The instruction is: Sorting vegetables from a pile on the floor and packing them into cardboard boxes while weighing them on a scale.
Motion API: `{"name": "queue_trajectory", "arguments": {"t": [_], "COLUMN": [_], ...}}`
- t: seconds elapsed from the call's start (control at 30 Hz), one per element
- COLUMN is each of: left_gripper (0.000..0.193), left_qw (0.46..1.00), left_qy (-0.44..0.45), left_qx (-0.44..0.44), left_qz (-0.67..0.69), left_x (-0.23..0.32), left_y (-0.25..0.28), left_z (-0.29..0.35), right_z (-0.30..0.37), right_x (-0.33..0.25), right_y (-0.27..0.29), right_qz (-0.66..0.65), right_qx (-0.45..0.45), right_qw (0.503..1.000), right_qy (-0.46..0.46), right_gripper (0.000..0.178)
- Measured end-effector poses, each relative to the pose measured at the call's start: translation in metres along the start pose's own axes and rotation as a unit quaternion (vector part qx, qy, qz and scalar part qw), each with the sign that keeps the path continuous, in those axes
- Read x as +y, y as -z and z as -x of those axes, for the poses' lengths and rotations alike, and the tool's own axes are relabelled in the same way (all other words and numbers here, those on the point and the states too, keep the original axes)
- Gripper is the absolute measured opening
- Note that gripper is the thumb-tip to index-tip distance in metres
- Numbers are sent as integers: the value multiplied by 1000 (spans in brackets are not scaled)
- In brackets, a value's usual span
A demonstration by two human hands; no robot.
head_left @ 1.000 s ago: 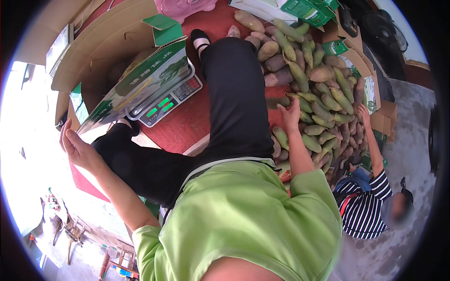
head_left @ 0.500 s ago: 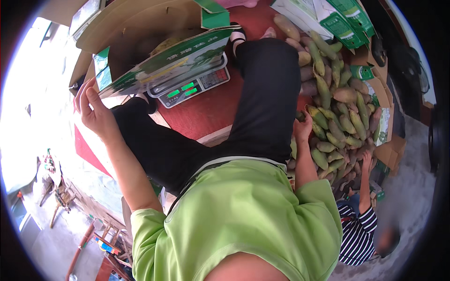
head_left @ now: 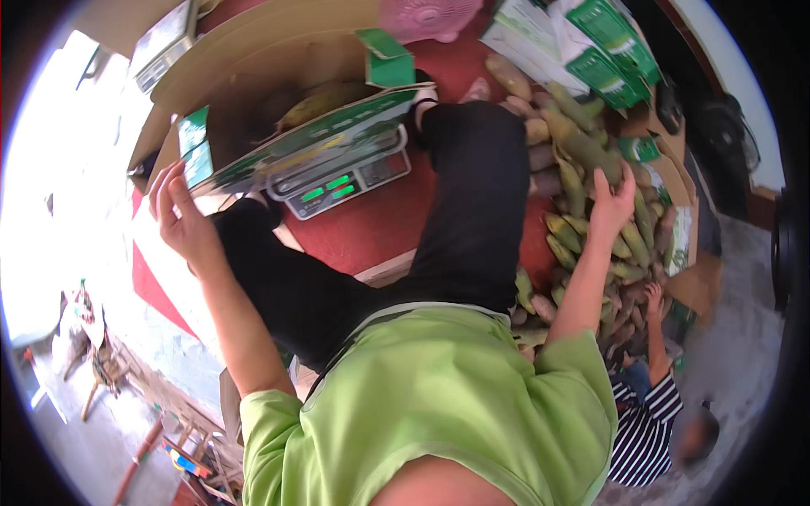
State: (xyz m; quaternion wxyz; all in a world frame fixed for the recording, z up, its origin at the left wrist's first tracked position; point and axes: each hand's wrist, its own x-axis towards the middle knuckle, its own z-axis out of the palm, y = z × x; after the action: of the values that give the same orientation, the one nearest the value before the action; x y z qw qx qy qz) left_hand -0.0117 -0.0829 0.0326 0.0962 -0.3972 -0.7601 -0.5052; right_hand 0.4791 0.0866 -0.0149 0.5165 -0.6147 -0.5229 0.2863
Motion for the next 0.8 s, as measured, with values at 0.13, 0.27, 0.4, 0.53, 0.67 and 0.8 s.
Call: {"name": "queue_trajectory", "arguments": {"t": [0.13, 0.27, 0.4, 0.53, 0.67, 0.8], "left_gripper": [26, 30, 32, 33, 32, 41], "left_qw": [999, 998, 998, 996, 991, 940], "left_qy": [40, 56, 68, 91, 130, 262], "left_qx": [-6, -5, -14, -7, -2, 16], "left_qz": [17, 25, 10, 16, 35, 217], "left_x": [-12, -6, 1, 3, -1, -4], "left_y": [9, 9, 10, 12, 5, 11], "left_z": [1, 0, 0, -1, -2, -14], "right_z": [-15, 14, 47, 78, 79, 27], "right_x": [10, 38, 97, 177, 235, 183], "right_y": [5, 18, 46, 77, 107, 71], "right_qz": [-49, -73, -17, 37, 230, 112], "right_qx": [22, 12, 41, 97, 71, 1], "right_qw": [999, 993, 972, 931, 934, 962], "right_qy": [1, -93, -231, -350, -266, -248], "right_gripper": [43, 41, 45, 45, 41, 33]}}
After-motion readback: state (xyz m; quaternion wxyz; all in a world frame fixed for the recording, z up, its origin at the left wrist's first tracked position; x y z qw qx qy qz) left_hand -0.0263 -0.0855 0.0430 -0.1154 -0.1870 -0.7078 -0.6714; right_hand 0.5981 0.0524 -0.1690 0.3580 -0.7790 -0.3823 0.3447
